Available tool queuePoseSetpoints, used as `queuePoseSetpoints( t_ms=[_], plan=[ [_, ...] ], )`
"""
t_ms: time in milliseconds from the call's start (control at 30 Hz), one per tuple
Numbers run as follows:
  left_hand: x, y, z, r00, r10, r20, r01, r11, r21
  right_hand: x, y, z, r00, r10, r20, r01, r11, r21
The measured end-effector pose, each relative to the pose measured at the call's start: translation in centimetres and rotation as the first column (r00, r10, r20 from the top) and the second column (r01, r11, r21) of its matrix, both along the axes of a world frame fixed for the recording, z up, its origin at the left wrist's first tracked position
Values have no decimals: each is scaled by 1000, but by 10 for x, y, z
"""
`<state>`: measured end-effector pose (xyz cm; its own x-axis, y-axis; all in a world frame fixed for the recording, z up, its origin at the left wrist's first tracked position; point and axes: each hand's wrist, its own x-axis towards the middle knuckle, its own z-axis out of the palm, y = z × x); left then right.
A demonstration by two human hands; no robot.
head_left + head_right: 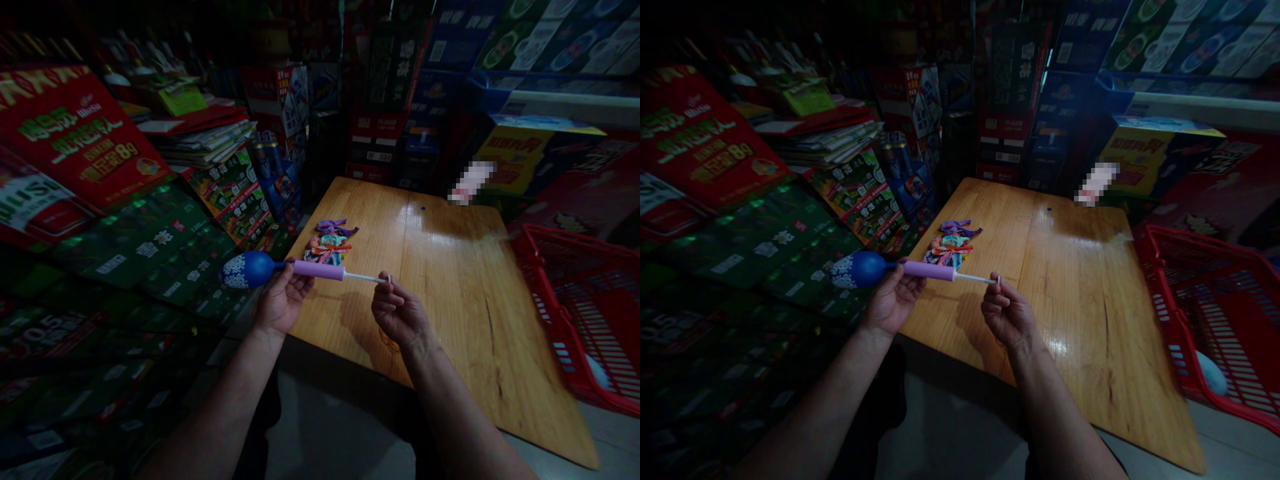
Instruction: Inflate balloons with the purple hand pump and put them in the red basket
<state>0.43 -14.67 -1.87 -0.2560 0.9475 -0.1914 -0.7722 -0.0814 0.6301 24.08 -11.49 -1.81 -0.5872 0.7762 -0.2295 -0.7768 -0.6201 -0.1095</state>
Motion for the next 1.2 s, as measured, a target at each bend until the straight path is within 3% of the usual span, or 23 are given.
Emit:
queuePoseSetpoints(
  t_ms=[67,233,467,600,767,967,1067,1200],
  plan=[
    [2,-1,-1,1000,8,-23,-8,1000,14,0,-2,-2,1000,-18,9,18,1000,5],
    [23,-9,-6,993,-118,-13,118,993,-7,-18,-17,-12,997,62,45,-60,998,-28],
    [15,-2,-3,996,-83,17,84,996,-33,-4,-7,-3,996,88,36,-88,996,-2],
    [4,1,-3,1000,2,-7,-2,1000,-10,6,-1,1,999,11,50,-12,1000,10],
    [18,-8,-8,994,-109,2,109,994,-30,-12,-13,-8,988,83,133,-85,996,12],
    [25,-10,-7,992,-125,7,125,992,-34,-13,-14,-7,989,96,111,-98,995,7],
    [15,-6,-2,997,-76,-1,76,997,-22,2,-6,0,987,95,128,-101,994,36],
    [5,-3,2,999,30,-44,-29,999,18,11,0,2,997,10,74,-12,999,30]
  ],
)
